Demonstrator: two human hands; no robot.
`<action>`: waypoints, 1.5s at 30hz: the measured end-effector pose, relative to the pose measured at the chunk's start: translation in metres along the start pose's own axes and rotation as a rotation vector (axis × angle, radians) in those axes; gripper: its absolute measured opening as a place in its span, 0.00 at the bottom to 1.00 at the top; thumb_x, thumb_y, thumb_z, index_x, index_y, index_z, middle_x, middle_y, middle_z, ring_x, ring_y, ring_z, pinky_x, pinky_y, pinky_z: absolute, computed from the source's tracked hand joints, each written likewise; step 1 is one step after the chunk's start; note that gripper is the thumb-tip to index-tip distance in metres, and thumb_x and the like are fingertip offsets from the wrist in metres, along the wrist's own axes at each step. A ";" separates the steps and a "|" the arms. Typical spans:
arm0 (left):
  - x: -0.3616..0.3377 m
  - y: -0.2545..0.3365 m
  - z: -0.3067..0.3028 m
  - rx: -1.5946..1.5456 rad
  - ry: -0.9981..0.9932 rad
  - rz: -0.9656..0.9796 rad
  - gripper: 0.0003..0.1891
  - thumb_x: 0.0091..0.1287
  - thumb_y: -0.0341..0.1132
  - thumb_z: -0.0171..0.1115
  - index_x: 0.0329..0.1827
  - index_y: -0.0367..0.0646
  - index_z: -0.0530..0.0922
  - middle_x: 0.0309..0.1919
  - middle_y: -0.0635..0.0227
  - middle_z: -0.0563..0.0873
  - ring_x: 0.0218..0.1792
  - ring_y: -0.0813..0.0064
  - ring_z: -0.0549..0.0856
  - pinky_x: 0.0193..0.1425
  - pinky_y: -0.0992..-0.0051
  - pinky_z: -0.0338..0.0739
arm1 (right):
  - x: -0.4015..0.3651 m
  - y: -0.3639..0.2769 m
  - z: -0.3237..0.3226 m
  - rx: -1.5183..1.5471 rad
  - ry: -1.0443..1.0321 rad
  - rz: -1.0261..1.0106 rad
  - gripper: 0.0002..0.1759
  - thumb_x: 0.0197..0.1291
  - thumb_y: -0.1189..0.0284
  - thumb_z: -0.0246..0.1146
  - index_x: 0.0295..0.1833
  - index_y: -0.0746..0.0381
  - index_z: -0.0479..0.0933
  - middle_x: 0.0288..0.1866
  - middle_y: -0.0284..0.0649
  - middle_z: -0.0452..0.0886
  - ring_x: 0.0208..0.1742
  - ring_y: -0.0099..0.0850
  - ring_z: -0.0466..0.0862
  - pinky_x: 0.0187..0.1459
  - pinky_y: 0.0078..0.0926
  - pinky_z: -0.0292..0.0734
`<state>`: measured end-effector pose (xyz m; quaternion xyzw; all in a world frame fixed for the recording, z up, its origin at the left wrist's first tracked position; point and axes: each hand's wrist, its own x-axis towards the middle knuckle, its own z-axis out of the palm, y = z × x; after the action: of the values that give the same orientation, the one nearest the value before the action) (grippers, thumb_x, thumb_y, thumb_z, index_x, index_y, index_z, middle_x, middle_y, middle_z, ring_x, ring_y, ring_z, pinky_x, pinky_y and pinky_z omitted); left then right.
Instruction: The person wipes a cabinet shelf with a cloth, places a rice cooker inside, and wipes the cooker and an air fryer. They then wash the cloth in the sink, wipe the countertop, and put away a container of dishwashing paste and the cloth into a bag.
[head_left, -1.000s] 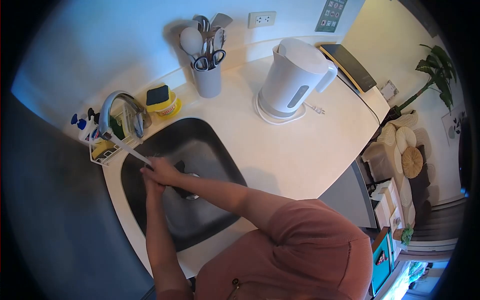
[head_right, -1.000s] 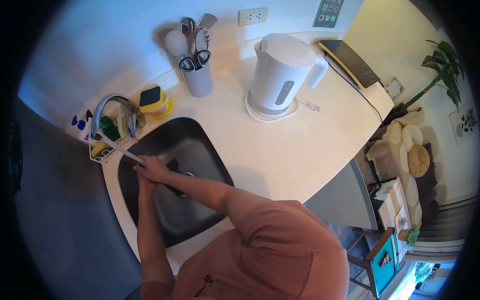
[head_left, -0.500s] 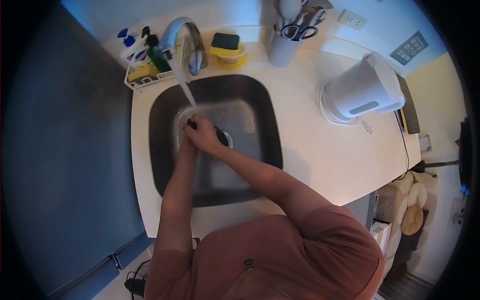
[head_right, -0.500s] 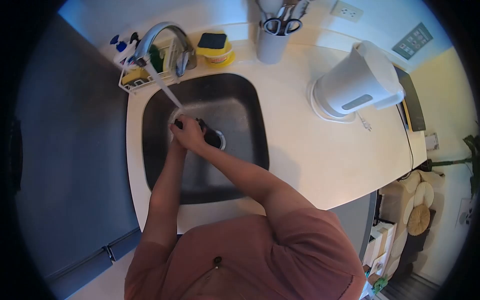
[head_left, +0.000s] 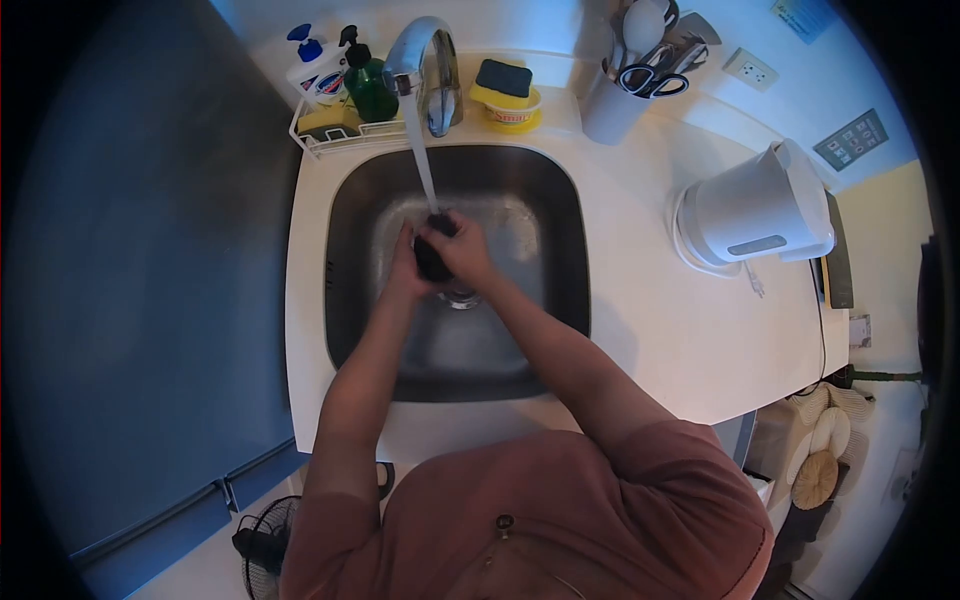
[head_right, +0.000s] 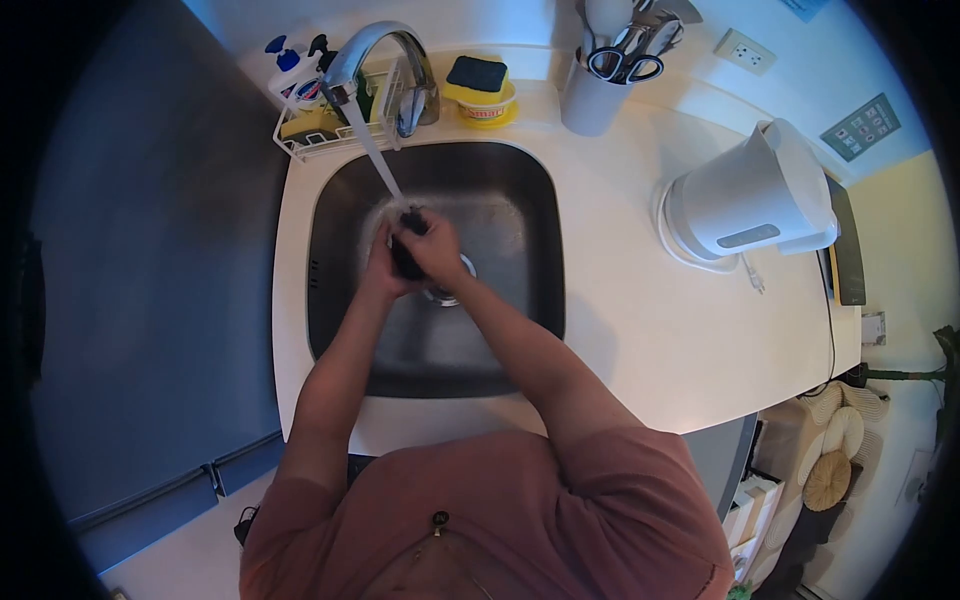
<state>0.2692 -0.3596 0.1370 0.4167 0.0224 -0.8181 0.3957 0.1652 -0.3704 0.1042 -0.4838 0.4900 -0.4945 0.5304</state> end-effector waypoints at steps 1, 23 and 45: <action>0.013 -0.001 -0.009 -0.064 -0.100 0.085 0.16 0.64 0.46 0.51 0.42 0.43 0.75 0.38 0.64 0.82 0.39 0.66 0.82 0.48 0.66 0.76 | -0.008 -0.003 0.004 -0.086 0.006 -0.103 0.13 0.51 0.70 0.66 0.40 0.65 0.75 0.33 0.38 0.79 0.35 0.27 0.79 0.37 0.25 0.76; 0.036 0.032 -0.025 1.027 0.257 0.992 0.07 0.59 0.34 0.60 0.28 0.40 0.81 0.23 0.63 0.81 0.29 0.72 0.80 0.37 0.75 0.72 | 0.028 -0.001 -0.026 -1.089 -0.104 -0.367 0.21 0.64 0.58 0.51 0.45 0.67 0.73 0.32 0.48 0.79 0.37 0.44 0.80 0.43 0.40 0.75; 0.081 0.002 -0.065 -0.040 -0.205 0.150 0.16 0.64 0.42 0.50 0.50 0.44 0.72 0.46 0.61 0.79 0.50 0.65 0.79 0.55 0.61 0.74 | -0.006 -0.050 0.009 -0.263 -0.357 -0.101 0.10 0.61 0.70 0.58 0.44 0.64 0.75 0.33 0.34 0.79 0.36 0.23 0.77 0.41 0.24 0.71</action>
<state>0.2862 -0.3882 0.0383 0.3235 -0.0330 -0.8238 0.4643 0.1713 -0.3664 0.1550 -0.6526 0.4238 -0.3588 0.5156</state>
